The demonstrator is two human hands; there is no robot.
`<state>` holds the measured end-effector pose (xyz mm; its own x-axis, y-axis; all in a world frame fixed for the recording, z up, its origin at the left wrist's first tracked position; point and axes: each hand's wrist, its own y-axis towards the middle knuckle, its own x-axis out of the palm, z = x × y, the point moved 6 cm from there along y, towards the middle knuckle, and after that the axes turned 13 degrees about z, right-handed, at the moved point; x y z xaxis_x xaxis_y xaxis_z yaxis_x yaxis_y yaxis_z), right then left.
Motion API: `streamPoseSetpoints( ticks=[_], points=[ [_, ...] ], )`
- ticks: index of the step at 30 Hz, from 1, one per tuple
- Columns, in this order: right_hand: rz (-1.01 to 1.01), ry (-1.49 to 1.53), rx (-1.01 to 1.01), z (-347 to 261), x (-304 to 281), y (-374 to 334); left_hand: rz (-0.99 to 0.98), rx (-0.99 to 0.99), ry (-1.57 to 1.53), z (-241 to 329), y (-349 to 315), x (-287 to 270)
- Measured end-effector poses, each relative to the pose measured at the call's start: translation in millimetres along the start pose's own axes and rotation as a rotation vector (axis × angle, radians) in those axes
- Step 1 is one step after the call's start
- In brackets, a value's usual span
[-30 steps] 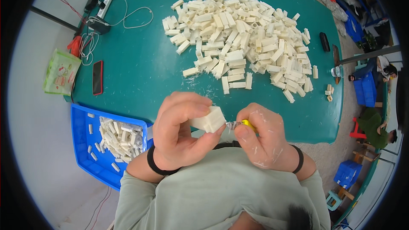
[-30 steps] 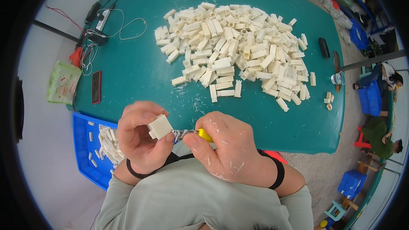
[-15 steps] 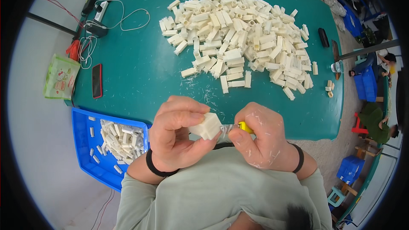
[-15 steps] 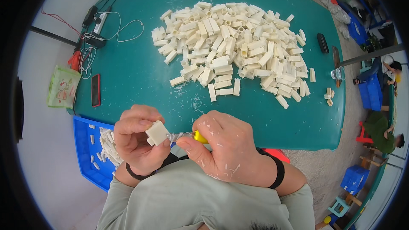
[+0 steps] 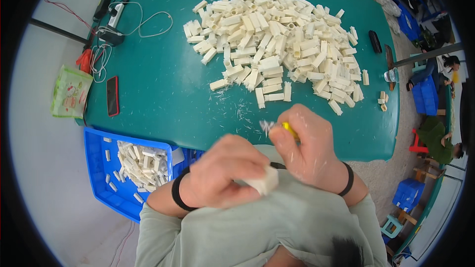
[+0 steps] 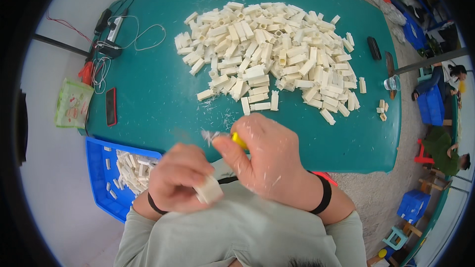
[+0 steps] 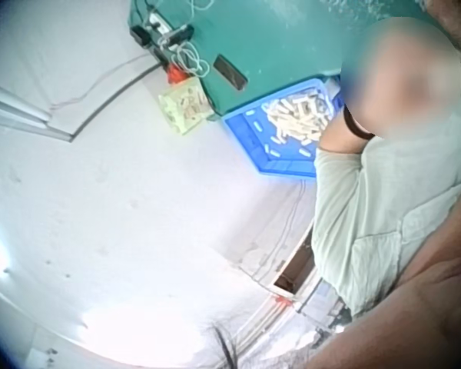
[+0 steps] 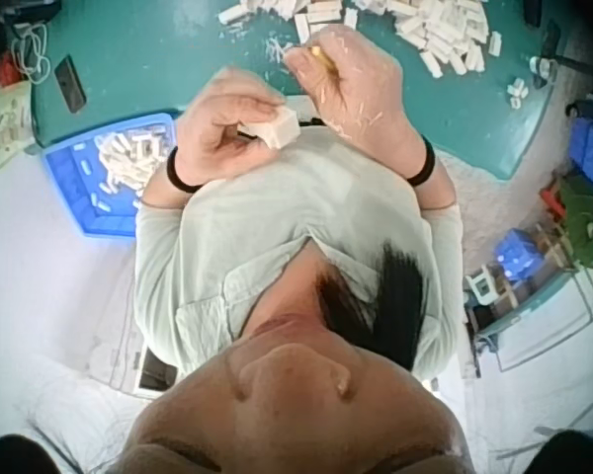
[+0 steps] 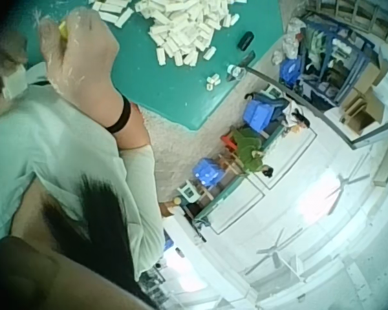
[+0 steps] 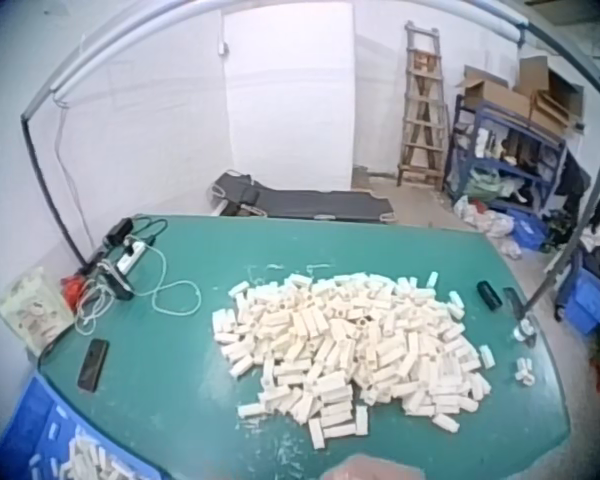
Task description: The person uses a yellow utility knife to trim and shape small white plastic pieces. They pick up each piece from a large pile on a green table, shave off edges, and place the finished pieces into a blue bin.
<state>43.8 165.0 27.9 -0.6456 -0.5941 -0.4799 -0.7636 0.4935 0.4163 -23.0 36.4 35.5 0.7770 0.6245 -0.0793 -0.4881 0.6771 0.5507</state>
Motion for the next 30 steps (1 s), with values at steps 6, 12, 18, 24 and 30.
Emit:
streamPoseSetpoints(
  ticks=[6,12,18,24,30],
  points=[
    [-0.102,0.126,0.112,4,-3,-3,0.221,-0.223,-0.189,-22,-1,-16],
    [-0.145,0.159,0.064,-3,3,-5,0.319,-0.199,-0.237,-28,-4,-19],
    [-0.193,0.161,-0.008,-9,5,-4,0.127,-0.175,-0.093,-27,1,-24],
    [-0.18,0.182,-0.044,-11,7,-4,0.266,-0.349,-0.324,-31,-10,-20],
    [-0.161,0.204,-0.069,-11,6,-6,0.199,-0.331,-0.365,-31,-9,-19]
  ],
)
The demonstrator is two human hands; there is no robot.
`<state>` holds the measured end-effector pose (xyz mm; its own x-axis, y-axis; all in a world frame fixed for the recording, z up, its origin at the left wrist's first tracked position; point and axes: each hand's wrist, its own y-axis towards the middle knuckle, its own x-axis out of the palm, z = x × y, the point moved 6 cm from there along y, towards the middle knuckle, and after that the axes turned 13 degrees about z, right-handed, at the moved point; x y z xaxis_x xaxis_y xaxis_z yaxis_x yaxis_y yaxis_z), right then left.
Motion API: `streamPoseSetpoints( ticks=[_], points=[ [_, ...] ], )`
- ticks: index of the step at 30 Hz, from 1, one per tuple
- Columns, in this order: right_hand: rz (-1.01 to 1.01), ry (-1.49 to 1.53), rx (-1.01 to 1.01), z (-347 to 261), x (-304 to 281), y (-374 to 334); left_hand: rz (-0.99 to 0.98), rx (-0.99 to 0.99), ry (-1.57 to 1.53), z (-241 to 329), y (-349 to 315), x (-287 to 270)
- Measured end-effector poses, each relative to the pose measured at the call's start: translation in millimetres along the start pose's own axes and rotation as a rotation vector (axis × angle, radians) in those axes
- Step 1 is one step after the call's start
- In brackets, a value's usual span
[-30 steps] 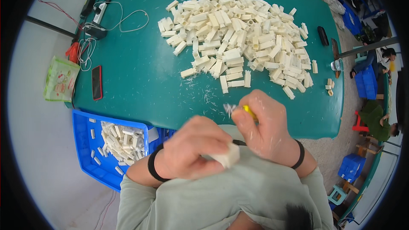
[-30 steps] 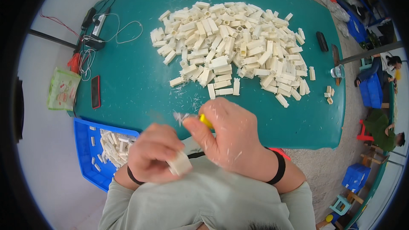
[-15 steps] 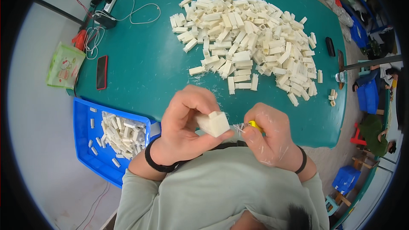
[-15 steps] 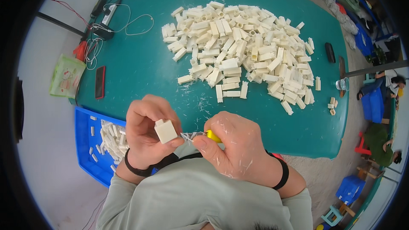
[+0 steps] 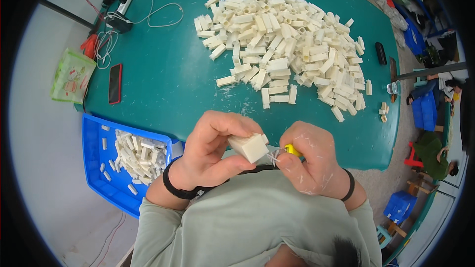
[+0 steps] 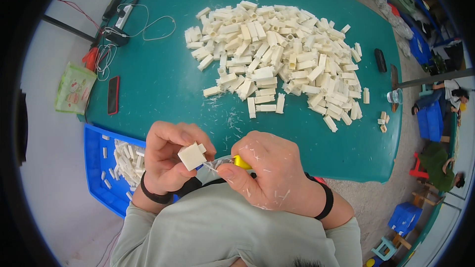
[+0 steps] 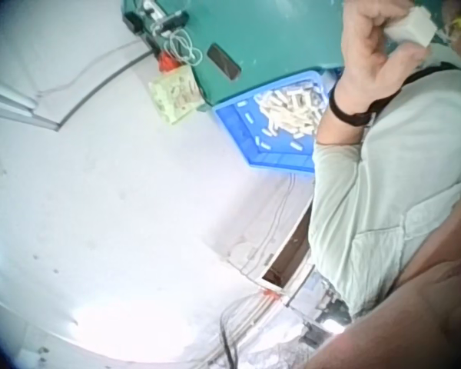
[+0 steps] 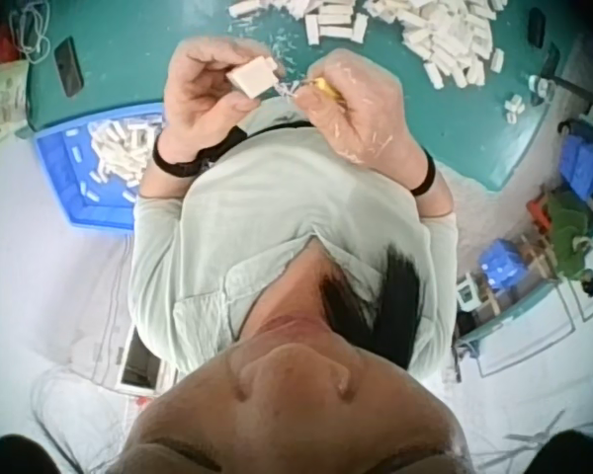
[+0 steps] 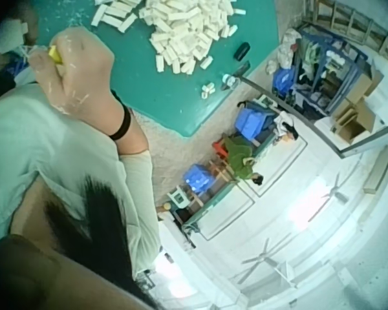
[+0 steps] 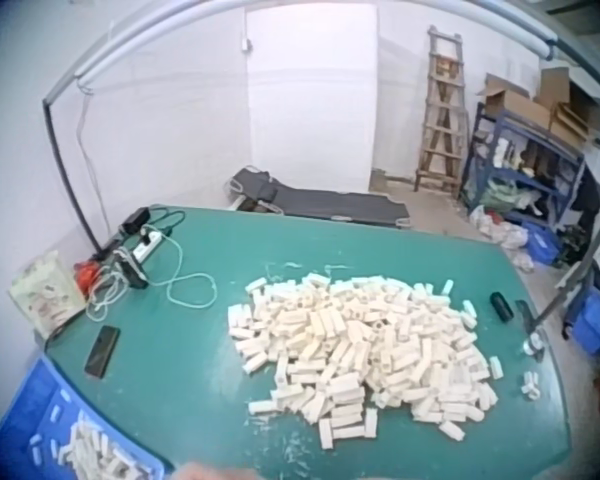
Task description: The person uses a yellow utility knife to trim and shape small white plastic pieces. They pick up each piece from a large pile on a green table, shave off edges, and place the finished pieces into a blue bin.
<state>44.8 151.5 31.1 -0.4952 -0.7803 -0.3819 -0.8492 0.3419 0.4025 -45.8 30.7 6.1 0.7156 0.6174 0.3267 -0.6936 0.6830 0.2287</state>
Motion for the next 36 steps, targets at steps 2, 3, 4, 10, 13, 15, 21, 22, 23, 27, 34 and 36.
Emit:
streamPoseSetpoints(
  ticks=[2,3,4,10,13,15,21,22,23,27,34,36],
  points=[
    [0.009,-0.006,-0.018,0,-1,-1,0.0,-0.015,-0.001,0,0,-1],
    [0.012,-0.009,-0.028,0,-1,-1,0.001,-0.023,-0.001,0,0,-1],
    [0.012,-0.009,-0.03,-1,-1,-1,0.0,-0.025,-0.002,0,0,-1],
    [0.024,0.0,-0.046,-2,-1,0,-0.007,-0.038,-0.004,1,0,1],
    [0.008,-0.024,-0.066,-2,-2,1,-0.079,-0.024,-0.031,1,0,1],
    [-0.002,-0.052,-0.088,-2,-2,2,-0.184,0.002,-0.079,1,-1,1],
    [0.075,-0.215,-0.132,2,-7,6,-0.322,-0.012,-0.006,0,-3,4],
    [0.072,-0.215,-0.102,3,-8,6,-0.314,-0.041,-0.028,-1,-3,4],
    [0.067,-0.212,-0.074,3,-7,7,-0.304,-0.07,-0.048,-2,-4,5],
    [0.012,-0.115,0.065,4,-8,7,-0.109,-0.232,-0.121,-4,-1,1],
    [0.001,-0.06,0.106,4,-3,2,0.058,0.1,0.125,5,5,-5],
    [-0.003,-0.058,0.107,3,-1,2,0.088,0.2,0.252,11,4,-5]
  ],
)
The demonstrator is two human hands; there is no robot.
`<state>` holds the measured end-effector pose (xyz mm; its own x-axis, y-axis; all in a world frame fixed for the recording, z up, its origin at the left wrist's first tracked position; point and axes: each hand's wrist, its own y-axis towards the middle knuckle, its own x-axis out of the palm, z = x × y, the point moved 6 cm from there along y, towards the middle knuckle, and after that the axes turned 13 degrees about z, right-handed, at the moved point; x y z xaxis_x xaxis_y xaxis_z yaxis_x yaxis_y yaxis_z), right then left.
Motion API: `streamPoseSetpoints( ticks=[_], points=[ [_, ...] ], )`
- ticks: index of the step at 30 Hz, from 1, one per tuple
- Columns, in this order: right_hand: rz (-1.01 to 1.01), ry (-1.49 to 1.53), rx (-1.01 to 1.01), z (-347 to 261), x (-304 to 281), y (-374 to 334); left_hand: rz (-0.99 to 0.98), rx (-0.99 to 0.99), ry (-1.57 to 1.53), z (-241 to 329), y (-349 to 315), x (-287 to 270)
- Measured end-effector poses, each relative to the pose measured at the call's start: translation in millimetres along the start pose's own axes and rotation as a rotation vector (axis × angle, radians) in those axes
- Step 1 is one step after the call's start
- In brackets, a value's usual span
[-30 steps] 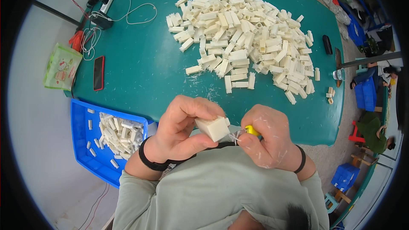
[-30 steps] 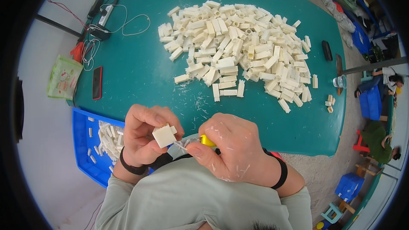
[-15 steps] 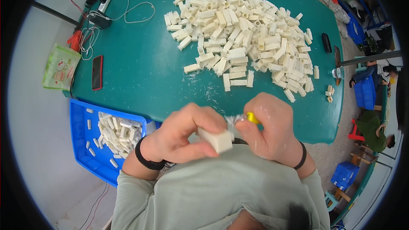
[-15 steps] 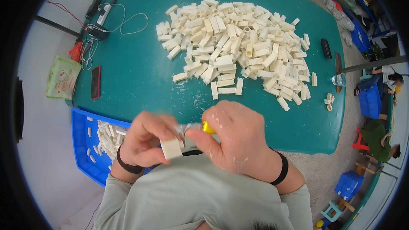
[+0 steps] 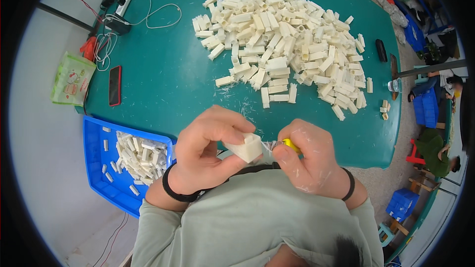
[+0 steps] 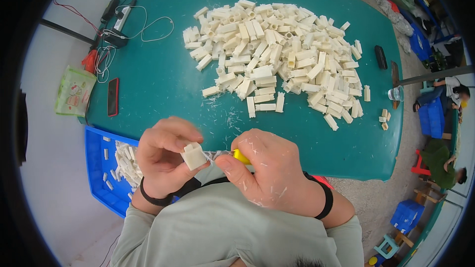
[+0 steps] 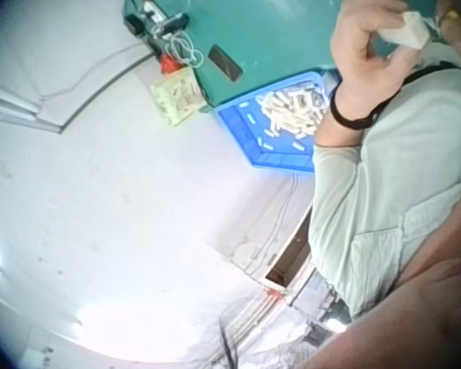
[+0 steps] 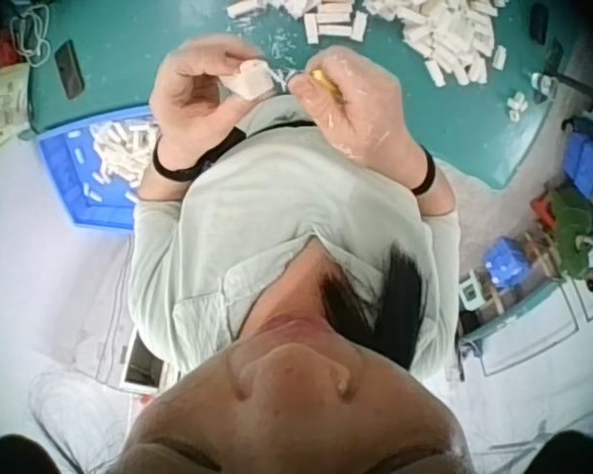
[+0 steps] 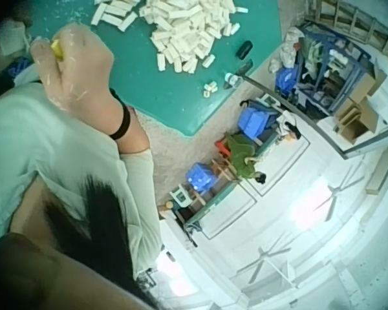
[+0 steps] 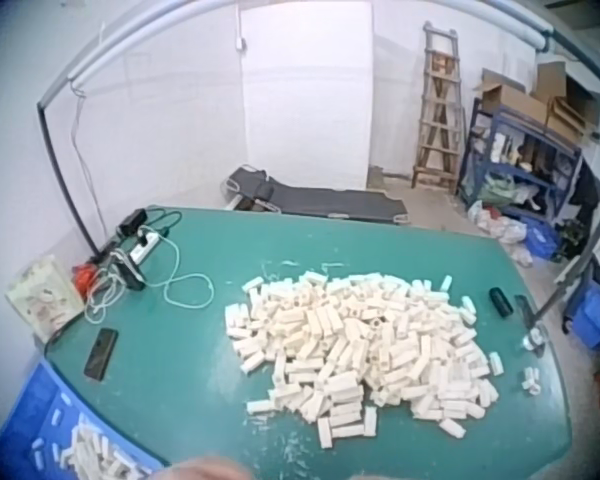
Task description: The person uses a yellow utility knife to trim and shape small white plastic pieces. They pick up each piece from a large pile on a green table, shave off edges, and place the finished pieces into a blue bin.
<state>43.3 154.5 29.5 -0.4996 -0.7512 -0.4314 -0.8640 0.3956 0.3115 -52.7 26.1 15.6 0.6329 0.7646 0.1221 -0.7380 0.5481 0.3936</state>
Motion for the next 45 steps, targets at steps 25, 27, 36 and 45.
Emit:
streamPoseSetpoints(
  ticks=[25,27,36,45],
  points=[
    [0.035,-0.009,0.174,22,8,1,-0.026,0.091,0.047,3,1,-1],
    [-0.006,0.07,0.236,24,8,0,-0.012,-0.064,-0.144,-6,-4,-6],
    [-0.067,0.122,0.223,17,11,4,-0.006,-0.244,-0.203,-13,-11,-10],
    [-0.077,0.095,0.025,7,9,7,-0.087,-0.305,-0.143,-14,-11,-8]
  ],
)
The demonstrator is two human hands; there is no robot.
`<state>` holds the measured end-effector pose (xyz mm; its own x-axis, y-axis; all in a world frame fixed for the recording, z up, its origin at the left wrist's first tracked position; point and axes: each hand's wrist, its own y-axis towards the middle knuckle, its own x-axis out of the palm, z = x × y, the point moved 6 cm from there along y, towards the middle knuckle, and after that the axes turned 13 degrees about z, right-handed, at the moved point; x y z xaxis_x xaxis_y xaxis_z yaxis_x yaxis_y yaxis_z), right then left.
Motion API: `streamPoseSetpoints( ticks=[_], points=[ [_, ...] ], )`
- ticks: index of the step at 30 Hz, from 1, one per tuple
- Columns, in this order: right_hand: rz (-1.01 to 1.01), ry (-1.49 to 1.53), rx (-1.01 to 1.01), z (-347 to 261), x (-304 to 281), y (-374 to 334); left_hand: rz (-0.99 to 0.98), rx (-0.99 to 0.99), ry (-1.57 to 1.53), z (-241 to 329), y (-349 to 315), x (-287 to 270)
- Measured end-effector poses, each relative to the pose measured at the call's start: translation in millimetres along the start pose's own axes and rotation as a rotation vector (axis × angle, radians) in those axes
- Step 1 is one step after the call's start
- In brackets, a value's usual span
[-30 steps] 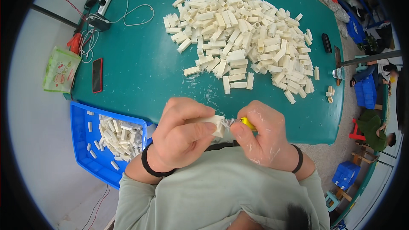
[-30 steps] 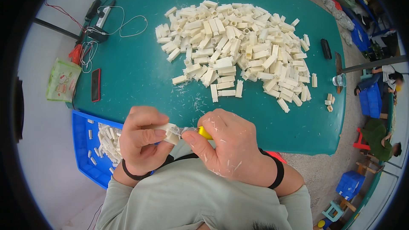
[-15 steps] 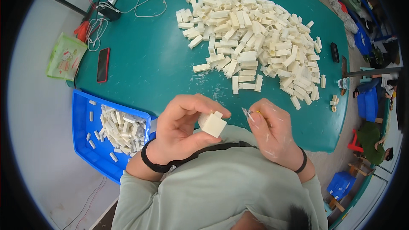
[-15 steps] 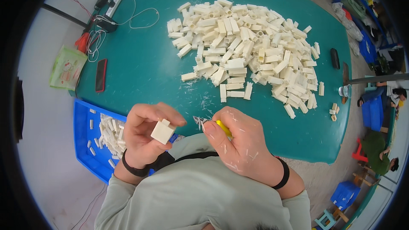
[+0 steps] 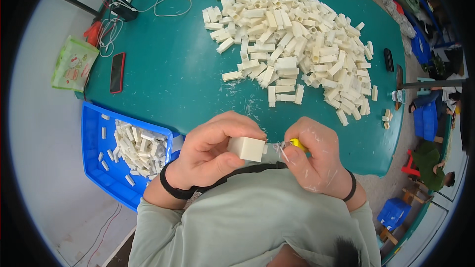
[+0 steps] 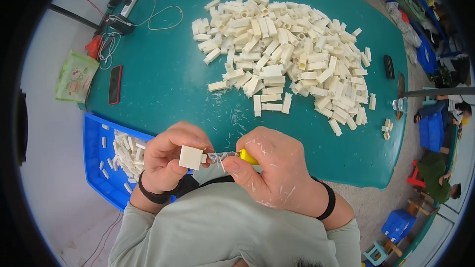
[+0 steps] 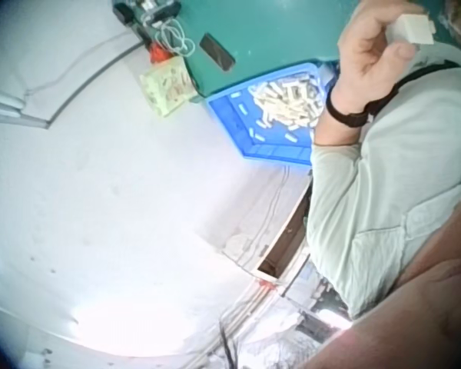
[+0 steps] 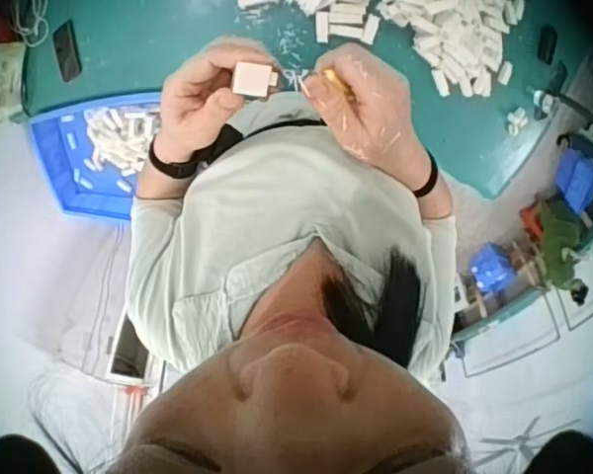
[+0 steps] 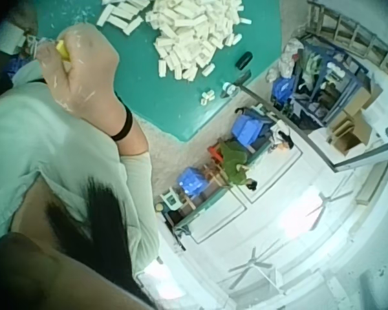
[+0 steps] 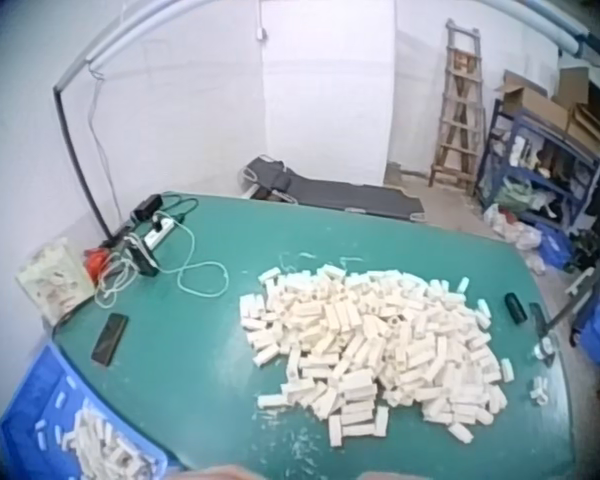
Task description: The person uses a yellow utility knife to trim and shape small white plastic pieces. They pick up each piece from a large pile on a green table, shave off edges, and place the finished pieces into a blue bin.
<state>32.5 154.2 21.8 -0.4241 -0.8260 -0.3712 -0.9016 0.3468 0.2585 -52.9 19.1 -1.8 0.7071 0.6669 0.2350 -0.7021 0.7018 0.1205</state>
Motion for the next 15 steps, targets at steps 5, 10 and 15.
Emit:
streamPoseSetpoints(
  ticks=[5,10,15],
  points=[
    [0.02,0.035,0.078,3,-2,0,0.133,-0.014,0.004,-8,3,-7],
    [-0.007,0.044,0.076,5,1,0,0.324,-0.216,-0.117,-15,2,-22],
    [-0.027,0.021,0.206,13,6,-3,0.437,-0.276,-0.227,-29,1,-44]
  ],
)
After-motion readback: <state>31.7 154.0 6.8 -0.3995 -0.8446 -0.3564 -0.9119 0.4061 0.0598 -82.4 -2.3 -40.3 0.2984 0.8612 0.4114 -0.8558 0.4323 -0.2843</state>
